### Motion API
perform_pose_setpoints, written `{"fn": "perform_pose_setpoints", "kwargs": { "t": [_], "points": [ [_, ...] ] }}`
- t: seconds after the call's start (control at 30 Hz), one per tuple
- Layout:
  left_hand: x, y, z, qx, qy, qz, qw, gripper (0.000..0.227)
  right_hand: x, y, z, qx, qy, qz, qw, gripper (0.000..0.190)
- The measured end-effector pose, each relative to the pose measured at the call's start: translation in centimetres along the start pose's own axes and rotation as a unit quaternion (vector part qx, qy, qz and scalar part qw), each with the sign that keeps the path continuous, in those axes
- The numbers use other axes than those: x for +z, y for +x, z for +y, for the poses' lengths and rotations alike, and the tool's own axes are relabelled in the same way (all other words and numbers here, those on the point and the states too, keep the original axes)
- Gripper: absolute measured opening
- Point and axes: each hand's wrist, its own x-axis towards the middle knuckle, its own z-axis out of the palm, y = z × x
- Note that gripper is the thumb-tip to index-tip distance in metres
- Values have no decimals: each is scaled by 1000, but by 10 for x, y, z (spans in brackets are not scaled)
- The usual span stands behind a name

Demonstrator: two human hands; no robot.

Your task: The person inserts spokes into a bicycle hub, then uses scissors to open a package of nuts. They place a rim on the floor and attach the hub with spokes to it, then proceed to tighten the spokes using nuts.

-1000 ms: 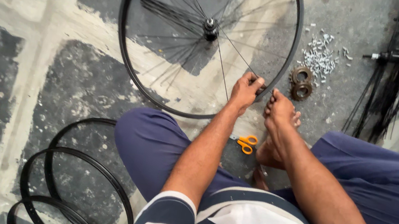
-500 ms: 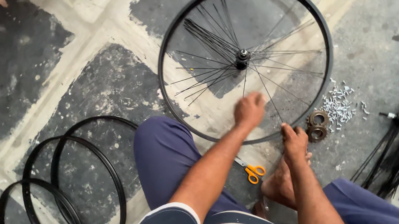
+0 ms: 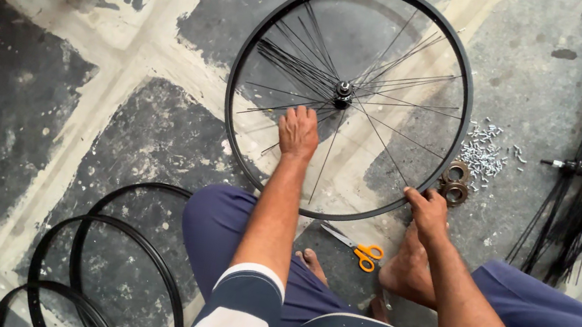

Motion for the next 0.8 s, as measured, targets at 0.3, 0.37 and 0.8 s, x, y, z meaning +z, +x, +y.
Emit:
{"fn": "perform_pose_setpoints", "kwargs": {
  "t": [0.3,0.37,0.8],
  "points": [
    [-26,-51,59,-217,-358,-301,857,27,-2,5,5,-29,-14,-31,999,38],
    [-4,-87,86,-192,-517,-340,762,26,-7,6,2,9,23,-40,999,37],
    [36,-98,149,-199,-732,-484,436,20,-32,19,-18,77,337,-45,937,31]
  ]
}}
